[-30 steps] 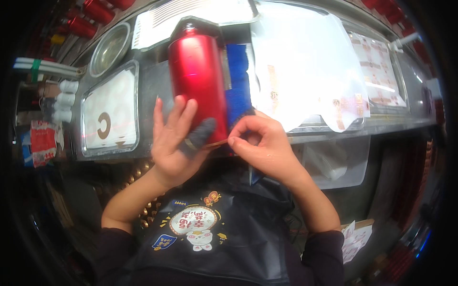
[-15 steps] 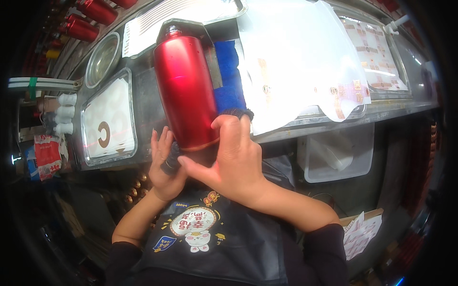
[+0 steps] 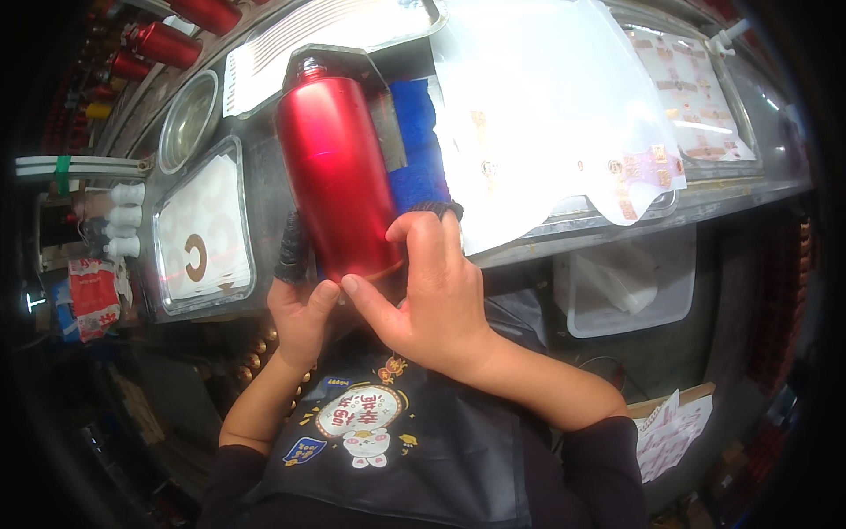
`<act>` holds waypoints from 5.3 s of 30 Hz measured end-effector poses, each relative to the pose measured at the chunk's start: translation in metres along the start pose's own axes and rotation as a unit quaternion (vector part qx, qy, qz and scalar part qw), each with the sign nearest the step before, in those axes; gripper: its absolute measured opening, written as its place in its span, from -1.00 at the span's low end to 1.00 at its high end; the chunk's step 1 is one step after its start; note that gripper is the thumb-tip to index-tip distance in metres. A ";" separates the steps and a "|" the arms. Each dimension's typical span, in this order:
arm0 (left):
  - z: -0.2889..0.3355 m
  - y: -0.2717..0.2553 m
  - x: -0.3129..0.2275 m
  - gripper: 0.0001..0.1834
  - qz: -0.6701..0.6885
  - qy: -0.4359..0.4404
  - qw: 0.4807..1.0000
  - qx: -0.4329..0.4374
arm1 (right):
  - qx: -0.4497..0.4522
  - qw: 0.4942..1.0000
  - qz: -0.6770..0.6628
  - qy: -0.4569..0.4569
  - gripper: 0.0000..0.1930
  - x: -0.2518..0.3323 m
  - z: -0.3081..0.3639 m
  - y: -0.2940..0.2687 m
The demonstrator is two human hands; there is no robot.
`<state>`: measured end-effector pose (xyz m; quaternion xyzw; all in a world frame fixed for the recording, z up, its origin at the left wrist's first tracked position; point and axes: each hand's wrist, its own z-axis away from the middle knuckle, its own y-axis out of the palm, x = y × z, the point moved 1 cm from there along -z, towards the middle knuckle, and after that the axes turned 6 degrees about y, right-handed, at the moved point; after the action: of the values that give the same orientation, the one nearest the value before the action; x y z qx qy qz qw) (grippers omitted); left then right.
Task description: The person applies adhesive labels to red cylindrical bottles. They peel the backing from a label sheet, place a label on the bottle, smooth it down, and then place the finished bottle on a nearby rack. The process is repeated for multiple bottles.
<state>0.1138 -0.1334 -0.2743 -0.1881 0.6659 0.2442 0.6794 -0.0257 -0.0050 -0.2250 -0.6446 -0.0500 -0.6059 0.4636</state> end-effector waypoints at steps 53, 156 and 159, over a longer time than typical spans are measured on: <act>0.016 -0.012 -0.028 -0.57 -0.494 0.262 0.825 0.083 | 0.038 0.997 -0.058 0.017 -0.61 -0.013 0.005 0.014; -0.012 0.021 -0.011 -0.24 -0.464 0.243 0.850 0.059 | -0.324 0.782 0.373 0.381 -0.62 -0.368 -0.212 -0.430; -0.012 0.021 -0.009 -0.21 -0.480 0.250 0.837 0.079 | -0.194 0.814 0.450 0.311 -0.66 -0.373 -0.215 -0.426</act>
<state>0.0922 -0.1237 -0.2640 -0.4848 0.6562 -0.2214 0.5341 -0.5474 0.2799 -0.3404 -0.4486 0.5108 -0.4954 0.5408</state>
